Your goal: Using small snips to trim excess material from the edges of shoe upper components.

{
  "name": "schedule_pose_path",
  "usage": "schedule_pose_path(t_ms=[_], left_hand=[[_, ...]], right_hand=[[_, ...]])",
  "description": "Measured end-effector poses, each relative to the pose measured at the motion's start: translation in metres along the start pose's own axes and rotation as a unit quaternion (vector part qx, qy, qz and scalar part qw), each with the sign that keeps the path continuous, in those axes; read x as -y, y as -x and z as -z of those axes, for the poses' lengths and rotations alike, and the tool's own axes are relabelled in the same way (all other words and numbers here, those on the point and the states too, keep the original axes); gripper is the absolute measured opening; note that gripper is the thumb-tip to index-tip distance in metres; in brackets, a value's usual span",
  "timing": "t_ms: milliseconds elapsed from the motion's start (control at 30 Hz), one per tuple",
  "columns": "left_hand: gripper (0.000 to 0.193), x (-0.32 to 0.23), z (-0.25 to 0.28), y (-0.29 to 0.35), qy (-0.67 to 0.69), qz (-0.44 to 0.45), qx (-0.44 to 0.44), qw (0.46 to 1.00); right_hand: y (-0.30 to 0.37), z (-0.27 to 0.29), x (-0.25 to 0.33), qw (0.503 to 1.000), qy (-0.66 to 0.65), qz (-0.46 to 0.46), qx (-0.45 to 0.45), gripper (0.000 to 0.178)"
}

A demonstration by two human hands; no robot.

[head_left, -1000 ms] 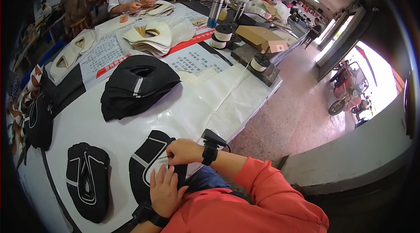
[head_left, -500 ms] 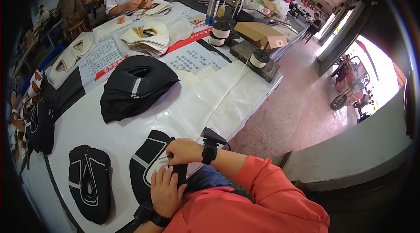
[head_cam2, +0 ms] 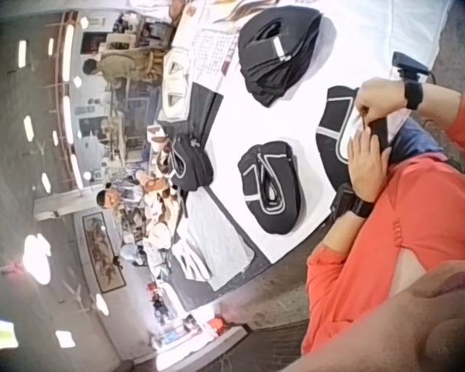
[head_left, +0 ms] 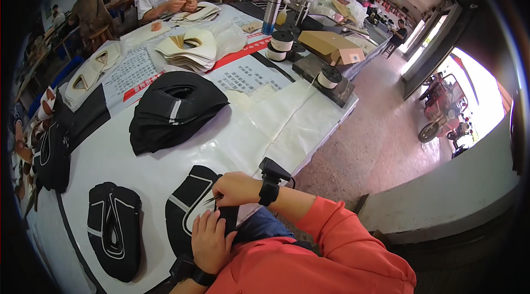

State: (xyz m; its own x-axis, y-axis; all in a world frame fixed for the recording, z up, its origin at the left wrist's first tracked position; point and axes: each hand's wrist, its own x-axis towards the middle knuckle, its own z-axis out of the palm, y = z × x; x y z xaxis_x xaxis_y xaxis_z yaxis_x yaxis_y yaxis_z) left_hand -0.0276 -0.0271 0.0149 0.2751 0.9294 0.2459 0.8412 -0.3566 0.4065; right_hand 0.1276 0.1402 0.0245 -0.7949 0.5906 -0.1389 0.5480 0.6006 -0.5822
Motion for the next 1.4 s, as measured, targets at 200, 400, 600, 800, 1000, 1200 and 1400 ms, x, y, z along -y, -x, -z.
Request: schedule_pose_path(t_ms=[200, 400, 600, 800, 1000, 1200, 1400], left_hand=[[0.039, 0.001, -0.001, -0.002, 0.002, -0.001, -0.006, 1.0], [0.038, 0.002, -0.003, -0.002, 0.003, -0.003, -0.015, 1.0], [0.036, -0.002, 0.006, 0.005, 0.001, -0.002, -0.006, 1.0], [0.036, 0.003, 0.007, 0.001, 0.0, -0.012, 0.018, 1.0], [0.037, 0.01, 0.008, -0.002, 0.014, -0.02, 0.015, 1.0], [0.036, 0.01, 0.01, 0.005, 0.026, -0.002, 0.035, 0.999], [0.032, 0.007, 0.007, 0.002, 0.027, -0.004, 0.01, 1.0]], right_hand=[[-0.004, 0.0, -0.005, 0.999, -0.012, -0.049, -0.011, 0.026], [-0.005, -0.005, -0.006, 0.998, -0.021, -0.05, -0.018, 0.026], [0.0, -0.014, 0.002, 0.997, -0.042, -0.06, -0.004, 0.026], [0.0, -0.01, -0.003, 0.997, -0.047, -0.053, -0.029, 0.025], [-0.002, 0.032, -0.005, 0.995, -0.057, -0.025, 0.073, 0.027], [-0.002, 0.032, 0.001, 0.989, -0.07, -0.077, 0.103, 0.023], [-0.002, 0.017, 0.002, 0.991, -0.125, -0.054, 0.017, 0.021]])
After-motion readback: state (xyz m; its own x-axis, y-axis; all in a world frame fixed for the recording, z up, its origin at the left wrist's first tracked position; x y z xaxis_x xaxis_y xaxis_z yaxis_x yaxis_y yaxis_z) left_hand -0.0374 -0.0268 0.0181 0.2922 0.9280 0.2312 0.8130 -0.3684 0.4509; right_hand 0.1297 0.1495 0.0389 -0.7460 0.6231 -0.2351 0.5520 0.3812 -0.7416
